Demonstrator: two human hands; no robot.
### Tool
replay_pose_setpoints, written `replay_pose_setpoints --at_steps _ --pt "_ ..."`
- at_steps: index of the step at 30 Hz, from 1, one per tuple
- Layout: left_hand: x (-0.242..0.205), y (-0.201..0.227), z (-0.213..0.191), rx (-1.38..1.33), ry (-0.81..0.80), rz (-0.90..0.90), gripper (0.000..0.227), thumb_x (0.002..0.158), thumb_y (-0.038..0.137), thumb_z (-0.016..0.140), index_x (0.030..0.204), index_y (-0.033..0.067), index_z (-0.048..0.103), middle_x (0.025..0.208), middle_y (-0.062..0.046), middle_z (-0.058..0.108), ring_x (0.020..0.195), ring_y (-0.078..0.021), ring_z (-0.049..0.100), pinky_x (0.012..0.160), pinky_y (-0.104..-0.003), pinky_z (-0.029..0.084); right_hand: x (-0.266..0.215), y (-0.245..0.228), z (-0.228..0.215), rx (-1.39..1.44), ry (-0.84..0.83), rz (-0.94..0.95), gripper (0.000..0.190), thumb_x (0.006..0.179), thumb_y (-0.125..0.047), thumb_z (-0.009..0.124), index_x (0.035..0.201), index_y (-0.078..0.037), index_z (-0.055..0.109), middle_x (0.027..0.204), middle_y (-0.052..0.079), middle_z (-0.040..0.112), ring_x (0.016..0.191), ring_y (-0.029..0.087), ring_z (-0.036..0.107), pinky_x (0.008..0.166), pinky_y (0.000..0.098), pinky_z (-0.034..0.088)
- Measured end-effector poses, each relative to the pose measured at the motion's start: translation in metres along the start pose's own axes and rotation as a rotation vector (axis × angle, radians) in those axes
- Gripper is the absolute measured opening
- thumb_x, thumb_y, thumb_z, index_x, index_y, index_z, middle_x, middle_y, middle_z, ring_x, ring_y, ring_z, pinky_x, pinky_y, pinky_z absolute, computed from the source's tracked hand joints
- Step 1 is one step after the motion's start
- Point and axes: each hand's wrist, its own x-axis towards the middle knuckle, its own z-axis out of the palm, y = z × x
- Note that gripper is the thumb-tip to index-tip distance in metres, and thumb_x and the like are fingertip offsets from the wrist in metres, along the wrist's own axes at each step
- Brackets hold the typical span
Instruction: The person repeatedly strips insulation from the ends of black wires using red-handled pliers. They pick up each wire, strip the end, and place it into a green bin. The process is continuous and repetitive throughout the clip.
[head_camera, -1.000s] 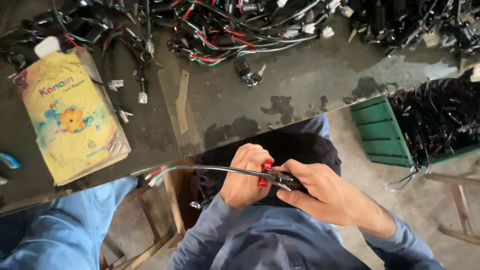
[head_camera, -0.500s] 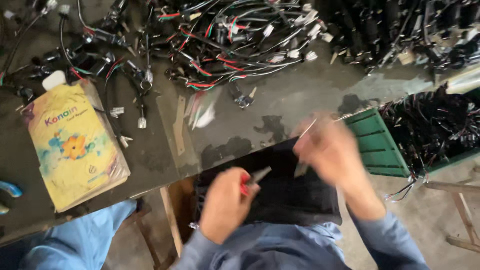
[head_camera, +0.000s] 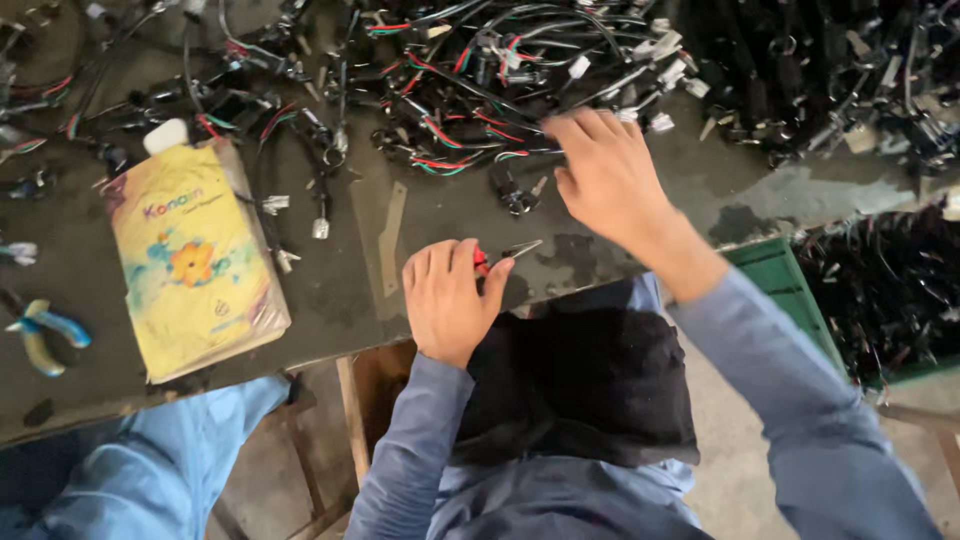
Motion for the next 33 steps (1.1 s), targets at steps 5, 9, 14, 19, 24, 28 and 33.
replay_pose_setpoints --at_steps 5,9,14,19,24,28,33 --pt "-0.003 -0.001 0.002 -0.005 0.023 0.007 0.04 0.091 0.044 0.074 0.104 0.0064 0.067 0.099 -0.008 0.064 0.101 -0.0314 0.06 0.092 -0.046 0.045 0.047 0.035 0.041 -0.21 -0.273 -0.112 0.058 0.058 -0.014 0.074 0.112 0.004 0.063 0.099 0.018 0.068 0.104 0.038 0.065 0.091 0.0507 0.046" --pt "0.003 -0.001 0.001 -0.063 0.005 -0.026 0.036 0.089 0.043 0.075 0.098 0.0089 0.068 0.093 -0.005 0.065 0.098 -0.0298 0.061 0.092 -0.046 0.045 0.056 0.029 0.051 -0.218 -0.57 0.006 0.033 0.068 -0.018 0.073 0.096 -0.005 0.061 0.087 0.017 0.068 0.092 0.039 0.066 0.084 0.0516 0.049" --pt "0.002 0.0 -0.002 -0.036 0.022 0.002 0.038 0.09 0.042 0.076 0.103 0.0064 0.068 0.097 -0.006 0.065 0.099 -0.0307 0.06 0.092 -0.045 0.045 0.044 -0.006 0.033 0.074 -0.414 -0.154 0.026 0.073 -0.015 0.071 0.089 -0.001 0.056 0.083 0.018 0.063 0.08 0.042 0.064 0.068 0.053 0.05" --pt "0.002 -0.001 0.003 0.001 0.04 0.014 0.039 0.089 0.042 0.075 0.103 0.0072 0.068 0.099 -0.006 0.065 0.1 -0.0308 0.06 0.091 -0.045 0.045 0.095 -0.022 -0.03 0.068 -0.023 -0.175 0.024 0.084 -0.008 0.069 0.1 -0.001 0.053 0.089 0.019 0.057 0.084 0.043 0.061 0.071 0.0509 0.049" --pt "-0.003 -0.002 0.0 -0.025 0.026 -0.001 0.037 0.091 0.041 0.076 0.103 0.008 0.067 0.095 -0.005 0.062 0.099 -0.0305 0.06 0.089 -0.045 0.044 0.115 -0.032 -0.066 -0.083 0.013 -0.291 0.037 0.087 -0.007 0.07 0.12 0.003 0.056 0.103 0.021 0.06 0.092 0.043 0.06 0.076 0.0513 0.046" --pt "0.002 0.002 -0.003 -0.047 0.04 0.028 0.037 0.089 0.041 0.075 0.101 0.0073 0.067 0.094 -0.006 0.062 0.097 -0.0303 0.059 0.09 -0.047 0.044 0.074 -0.038 -0.026 -0.372 -0.298 -0.194 0.047 0.081 -0.014 0.075 0.124 -0.005 0.058 0.11 0.014 0.062 0.103 0.035 0.062 0.089 0.0493 0.044" --pt "0.001 -0.005 -0.003 -0.07 -0.024 0.01 0.038 0.09 0.044 0.074 0.098 0.0081 0.067 0.091 -0.008 0.06 0.099 -0.0327 0.059 0.093 -0.048 0.044 0.003 -0.016 0.005 -0.133 -0.169 -0.14 0.053 0.076 -0.016 0.075 0.125 -0.006 0.061 0.12 0.013 0.064 0.116 0.033 0.062 0.1 0.0459 0.043"
